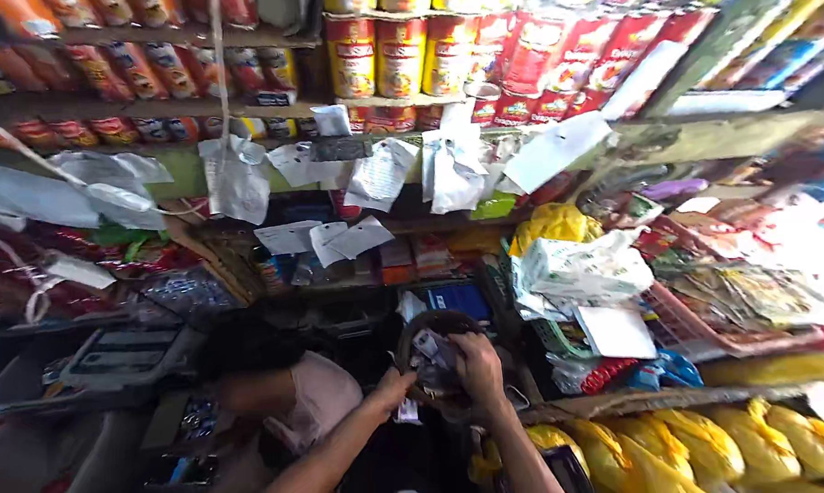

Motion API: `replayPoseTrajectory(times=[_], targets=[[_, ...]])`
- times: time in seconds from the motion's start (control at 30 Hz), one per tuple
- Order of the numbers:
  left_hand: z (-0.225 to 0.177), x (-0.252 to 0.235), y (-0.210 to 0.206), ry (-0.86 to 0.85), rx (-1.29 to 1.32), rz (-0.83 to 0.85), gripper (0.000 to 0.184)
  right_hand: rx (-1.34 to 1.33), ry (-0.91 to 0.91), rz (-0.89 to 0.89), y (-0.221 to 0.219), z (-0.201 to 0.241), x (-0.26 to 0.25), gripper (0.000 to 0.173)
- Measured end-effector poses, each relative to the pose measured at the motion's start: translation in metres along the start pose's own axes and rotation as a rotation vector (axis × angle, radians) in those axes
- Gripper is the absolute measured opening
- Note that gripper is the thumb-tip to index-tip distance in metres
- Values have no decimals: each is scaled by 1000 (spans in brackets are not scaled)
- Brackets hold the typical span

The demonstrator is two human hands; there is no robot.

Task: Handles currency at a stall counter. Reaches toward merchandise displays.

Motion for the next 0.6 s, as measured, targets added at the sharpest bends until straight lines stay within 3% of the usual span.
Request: replayPoseTrajectory(times=[0.17, 0.3, 0.4, 0.6], targets=[[-50, -6, -5, 39, 99, 10, 36, -344, -287, -320, 90, 3, -10, 18], [-85, -37, -19, 64, 57, -27, 43, -389, -464, -483, 159, -23, 21, 19], [-86, -85, -30, -3, 51, -5, 49, -417, -504, -637, 192, -48, 54, 20], [-77, -134, -41, -6, 221, -19, 71, -468, -685, -666, 214, -54, 136, 23]])
Point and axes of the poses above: each hand's wrist, its own x-axis away from the middle knuckle, its own y-axis out of the back of the hand, z = x × y, the point moved 3 cm from there along -x, towards the middle knuckle, and after that the axes turned 10 degrees about -z, right-handed, at the moved point
